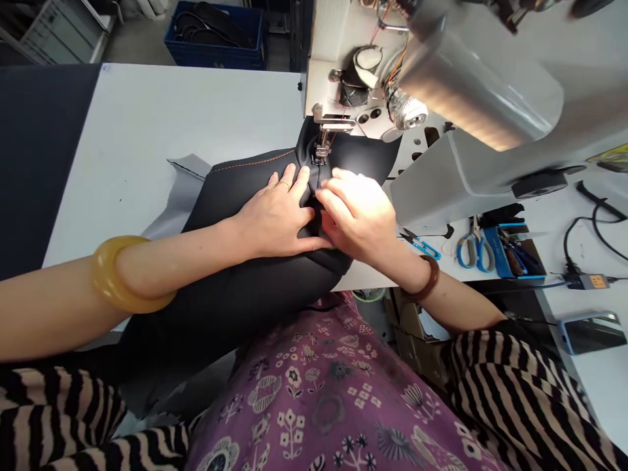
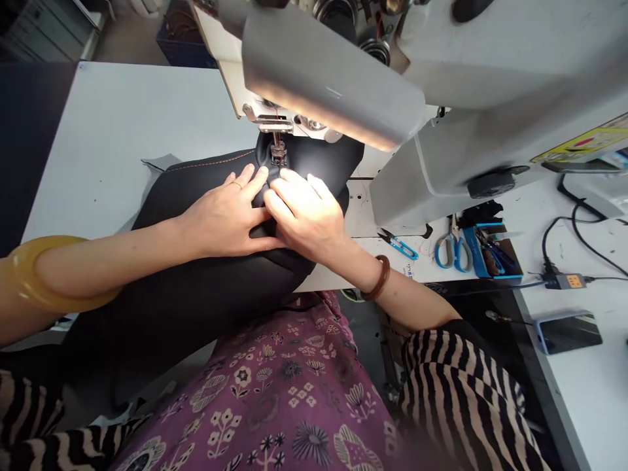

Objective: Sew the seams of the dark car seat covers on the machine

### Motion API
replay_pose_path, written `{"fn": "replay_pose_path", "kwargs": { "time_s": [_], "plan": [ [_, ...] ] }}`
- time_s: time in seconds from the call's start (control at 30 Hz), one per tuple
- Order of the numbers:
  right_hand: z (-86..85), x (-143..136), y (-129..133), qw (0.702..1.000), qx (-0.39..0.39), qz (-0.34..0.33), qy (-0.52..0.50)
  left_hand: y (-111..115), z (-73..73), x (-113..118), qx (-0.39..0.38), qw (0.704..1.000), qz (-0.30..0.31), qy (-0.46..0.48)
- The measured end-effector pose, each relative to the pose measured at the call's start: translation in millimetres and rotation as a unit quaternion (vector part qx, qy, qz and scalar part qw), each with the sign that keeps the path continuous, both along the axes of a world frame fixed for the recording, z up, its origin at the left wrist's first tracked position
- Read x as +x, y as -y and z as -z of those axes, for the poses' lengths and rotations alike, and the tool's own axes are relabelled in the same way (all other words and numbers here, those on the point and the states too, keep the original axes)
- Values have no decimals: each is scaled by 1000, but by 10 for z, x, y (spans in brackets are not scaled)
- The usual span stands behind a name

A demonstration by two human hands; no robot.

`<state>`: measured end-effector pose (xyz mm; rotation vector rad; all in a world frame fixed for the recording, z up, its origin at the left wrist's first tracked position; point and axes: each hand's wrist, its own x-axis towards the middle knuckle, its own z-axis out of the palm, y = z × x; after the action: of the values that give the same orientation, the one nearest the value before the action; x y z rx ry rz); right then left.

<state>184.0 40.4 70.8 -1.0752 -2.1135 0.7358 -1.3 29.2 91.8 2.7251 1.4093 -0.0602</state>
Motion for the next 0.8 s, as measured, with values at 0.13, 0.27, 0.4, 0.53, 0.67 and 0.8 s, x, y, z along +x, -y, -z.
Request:
{"fn": "replay_pose_path", "kwargs": {
  "time_s": [0.13, 0.27, 0.4, 0.53, 0.67, 0.8],
  "plan": [
    [82, -116, -281, 991, 39, -9, 130, -22, -28, -24, 16, 1000, 18, -1],
    [154, -129, -431, 990, 16, -5, 138, 29, -24, -28, 53, 998, 14, 12],
    [168, -55, -444, 995, -18, -2, 96, 85, 28, -47, 111, 993, 18, 20],
    [121, -42, -411, 988, -40, -33, 142, 56, 45, -63, 111, 993, 48, -8],
    [95, -47, -435, 978, -26, -44, 201, 4, -2, -33, 101, 993, 46, -42],
    [119, -13, -539, 983, -17, -34, 179, -86, -63, 6, 78, 995, 32, -57]
  ]
}}
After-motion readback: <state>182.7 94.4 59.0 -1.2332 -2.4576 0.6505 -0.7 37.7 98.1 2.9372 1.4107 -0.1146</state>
